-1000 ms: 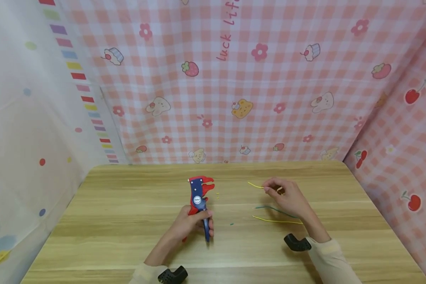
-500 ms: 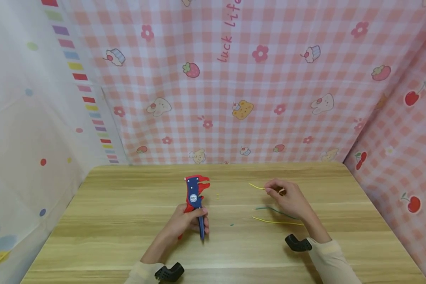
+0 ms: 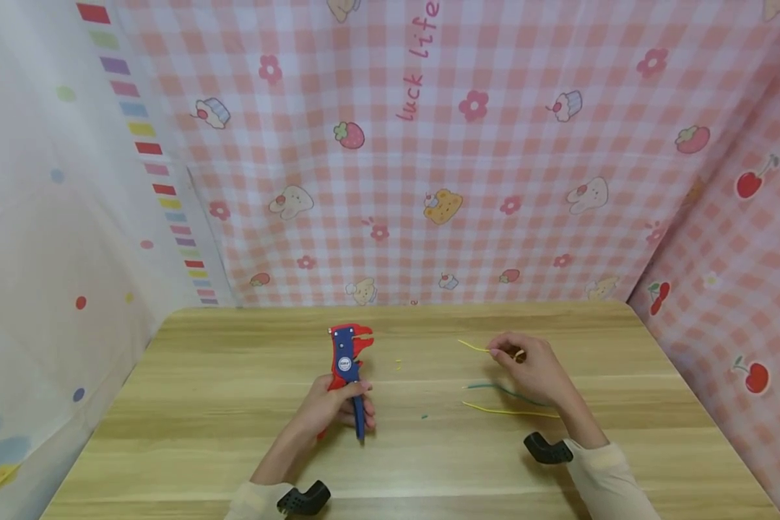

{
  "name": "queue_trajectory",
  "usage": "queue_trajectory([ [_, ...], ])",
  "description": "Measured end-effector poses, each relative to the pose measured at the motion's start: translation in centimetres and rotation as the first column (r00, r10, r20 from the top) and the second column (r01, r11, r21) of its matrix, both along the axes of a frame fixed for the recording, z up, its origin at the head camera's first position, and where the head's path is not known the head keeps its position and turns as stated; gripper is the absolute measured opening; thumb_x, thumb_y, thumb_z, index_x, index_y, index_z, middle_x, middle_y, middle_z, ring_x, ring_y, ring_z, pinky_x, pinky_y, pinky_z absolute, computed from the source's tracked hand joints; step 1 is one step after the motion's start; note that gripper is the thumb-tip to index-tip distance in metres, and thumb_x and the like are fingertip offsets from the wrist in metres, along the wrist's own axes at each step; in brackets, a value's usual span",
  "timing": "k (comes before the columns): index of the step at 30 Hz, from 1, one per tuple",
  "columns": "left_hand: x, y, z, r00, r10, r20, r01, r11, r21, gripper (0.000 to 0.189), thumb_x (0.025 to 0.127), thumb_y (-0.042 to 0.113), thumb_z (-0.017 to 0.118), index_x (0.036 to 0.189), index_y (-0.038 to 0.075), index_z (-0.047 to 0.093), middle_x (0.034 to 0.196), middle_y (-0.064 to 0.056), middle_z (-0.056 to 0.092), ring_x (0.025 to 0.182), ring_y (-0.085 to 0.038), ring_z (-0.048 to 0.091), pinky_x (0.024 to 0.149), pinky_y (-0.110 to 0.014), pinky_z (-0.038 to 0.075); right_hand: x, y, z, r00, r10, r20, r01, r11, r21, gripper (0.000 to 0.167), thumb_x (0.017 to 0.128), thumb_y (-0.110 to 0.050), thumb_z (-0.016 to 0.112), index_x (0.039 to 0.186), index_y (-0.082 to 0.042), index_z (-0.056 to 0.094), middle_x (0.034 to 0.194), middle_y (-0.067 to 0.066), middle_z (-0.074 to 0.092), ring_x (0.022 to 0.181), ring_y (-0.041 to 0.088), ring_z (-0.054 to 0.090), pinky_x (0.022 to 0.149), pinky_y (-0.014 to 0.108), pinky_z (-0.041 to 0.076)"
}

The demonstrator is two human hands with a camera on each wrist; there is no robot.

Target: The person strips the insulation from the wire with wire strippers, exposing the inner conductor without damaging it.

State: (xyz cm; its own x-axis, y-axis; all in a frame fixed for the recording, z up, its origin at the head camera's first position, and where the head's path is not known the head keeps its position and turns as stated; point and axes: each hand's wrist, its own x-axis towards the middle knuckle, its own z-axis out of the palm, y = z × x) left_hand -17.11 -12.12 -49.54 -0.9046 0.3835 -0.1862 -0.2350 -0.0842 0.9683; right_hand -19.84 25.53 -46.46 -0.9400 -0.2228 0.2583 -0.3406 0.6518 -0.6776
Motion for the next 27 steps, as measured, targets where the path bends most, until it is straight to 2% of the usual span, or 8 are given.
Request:
queue_trajectory([
  [7,-0.2,-0.5,-0.4,1.0,0.024,0.009,-0.024,1.0,-0.015,0.039,0.099,0.017,0.059,0.118,-0.015,0.049,0.085,-0.021,0.071,0.076,-0.037,0.073,0.072,-0.049,0.06,-0.3,0.1,-0.8,1.0,-0.024,0.018,0.023,0.999,0.025,0.009,0.098,-0.016,0.065,0.099,-0.01,0.072,0.088,0.003,0.07,0.075,0.015,0.058,0.065,0.029,0.05],
  [14,-0.4,-1.0,-0.3,0.998,0.054,0.018,-0.053,0.997,-0.056,0.033,0.1,0.014,0.056,0.115,-0.015,0.051,0.085,-0.023,0.071,0.075,-0.036,0.073,0.071,-0.048,0.06,-0.3,0.2,-1.1,0.998,-0.038,0.045,0.036,0.998,0.041,0.009,0.097,-0.015,0.065,0.098,-0.011,0.072,0.087,-0.001,0.068,0.076,0.015,0.058,0.065,0.031,0.049],
  [19,-0.5,-1.2,-0.2,0.996,0.089,0.025,-0.086,0.991,-0.101,0.035,0.101,0.018,0.056,0.111,-0.015,0.055,0.084,-0.023,0.071,0.074,-0.036,0.073,0.069,-0.046,0.06,-0.3,0.3,-1.3,0.998,-0.045,0.049,0.043,0.998,0.041,0.008,0.097,-0.013,0.065,0.097,-0.01,0.073,0.087,-0.002,0.068,0.077,0.015,0.059,0.066,0.032,0.05],
  [24,-0.5,-1.4,0.1,0.987,0.16,0.031,-0.153,0.975,-0.162,0.041,0.101,0.029,0.058,0.102,-0.012,0.061,0.08,-0.02,0.07,0.07,-0.032,0.072,0.068,-0.046,0.06,-0.3,0.3,-1.5,0.998,-0.038,0.058,0.036,0.999,0.038,0.008,0.095,-0.01,0.065,0.095,-0.011,0.073,0.088,0.0,0.07,0.076,0.014,0.06,0.067,0.032,0.051],
  [27,-0.6,-1.5,0.2,0.975,0.22,0.009,-0.212,0.95,-0.228,0.046,0.098,0.039,0.062,0.097,-0.007,0.066,0.081,-0.016,0.069,0.067,-0.027,0.069,0.064,-0.043,0.061,-0.3,0.2,-1.6,0.997,-0.031,0.067,0.029,0.999,0.035,0.008,0.094,-0.008,0.066,0.095,-0.011,0.073,0.087,0.0,0.07,0.075,0.014,0.06,0.068,0.032,0.051],
])
